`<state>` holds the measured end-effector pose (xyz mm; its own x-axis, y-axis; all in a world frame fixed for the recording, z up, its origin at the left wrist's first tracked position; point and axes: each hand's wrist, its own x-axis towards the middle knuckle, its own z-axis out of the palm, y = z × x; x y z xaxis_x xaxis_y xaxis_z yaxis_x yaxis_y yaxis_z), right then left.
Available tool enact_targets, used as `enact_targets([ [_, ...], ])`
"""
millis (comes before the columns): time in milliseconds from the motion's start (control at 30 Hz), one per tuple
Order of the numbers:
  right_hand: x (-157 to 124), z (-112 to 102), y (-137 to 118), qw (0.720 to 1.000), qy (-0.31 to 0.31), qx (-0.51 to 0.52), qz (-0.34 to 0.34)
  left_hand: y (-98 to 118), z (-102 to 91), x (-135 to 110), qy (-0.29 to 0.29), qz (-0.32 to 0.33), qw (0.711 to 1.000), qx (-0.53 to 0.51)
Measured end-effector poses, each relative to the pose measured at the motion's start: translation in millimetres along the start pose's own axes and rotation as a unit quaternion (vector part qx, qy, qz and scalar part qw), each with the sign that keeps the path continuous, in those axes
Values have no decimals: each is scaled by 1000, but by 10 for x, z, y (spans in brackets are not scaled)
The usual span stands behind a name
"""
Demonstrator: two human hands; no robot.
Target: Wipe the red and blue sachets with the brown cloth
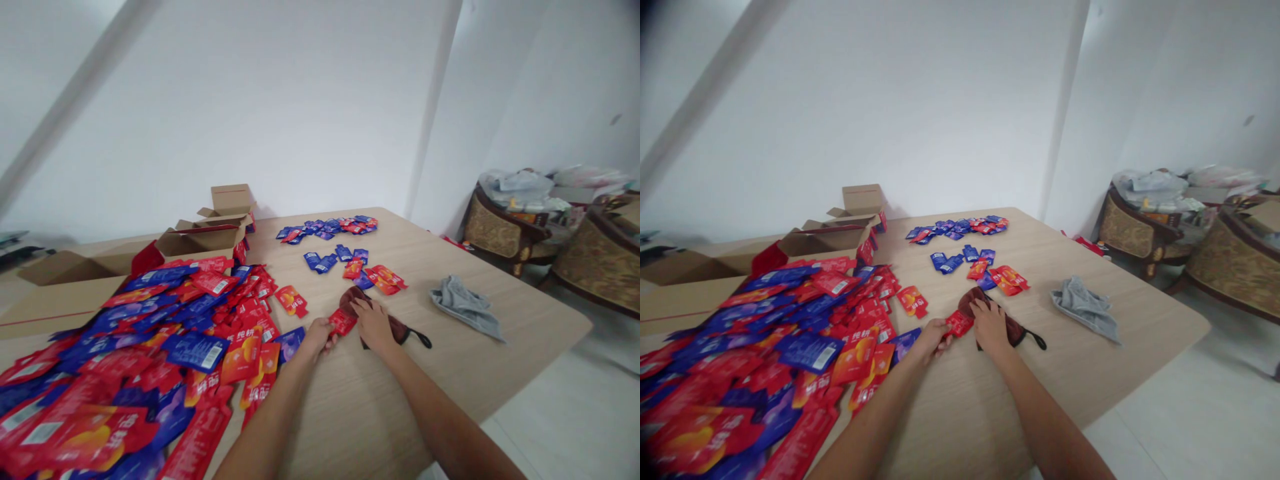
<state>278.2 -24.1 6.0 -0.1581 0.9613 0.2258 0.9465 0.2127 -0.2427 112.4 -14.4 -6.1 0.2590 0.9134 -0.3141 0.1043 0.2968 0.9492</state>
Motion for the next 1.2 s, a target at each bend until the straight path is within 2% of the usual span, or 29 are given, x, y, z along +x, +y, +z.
enact_targets([
  [100,-113,50,-111,996,-5,43,-84,-36,11,34,14,0,1000,19],
  [167,-146,86,-136,993,0,55,-104,-56,20,41,16,6,999,30],
  [267,-78,106,-25,999,7,20,-31,-52,7,7,2,23,1000,16],
  [367,22,117,137,999,21,-25,32,47,-105,-72,24,35,999,-27],
  [467,45,146,208,998,39,-39,31,270,-378,-182,87,96,988,-89],
  [633,8,176,197,998,51,-29,22,704,-1065,-382,214,234,937,-144],
  [700,9,176,194,998,54,-21,23,785,-1260,-388,270,259,916,-147],
  [733,13,175,193,998,55,-19,24,791,-1310,-355,284,252,915,-136],
  [800,20,174,192,998,59,-14,26,740,-1304,-207,279,211,933,-89],
  [867,24,170,188,998,63,-9,25,638,-1192,43,243,163,955,-42],
  [933,26,162,181,998,64,-4,27,542,-1036,357,231,139,963,3],
  [1000,31,148,173,997,64,4,31,503,-892,687,245,141,952,114],
  [1067,41,128,167,997,69,13,32,529,-782,997,254,159,929,215],
  [1200,71,89,168,996,79,24,29,634,-628,1483,223,196,901,316],
])
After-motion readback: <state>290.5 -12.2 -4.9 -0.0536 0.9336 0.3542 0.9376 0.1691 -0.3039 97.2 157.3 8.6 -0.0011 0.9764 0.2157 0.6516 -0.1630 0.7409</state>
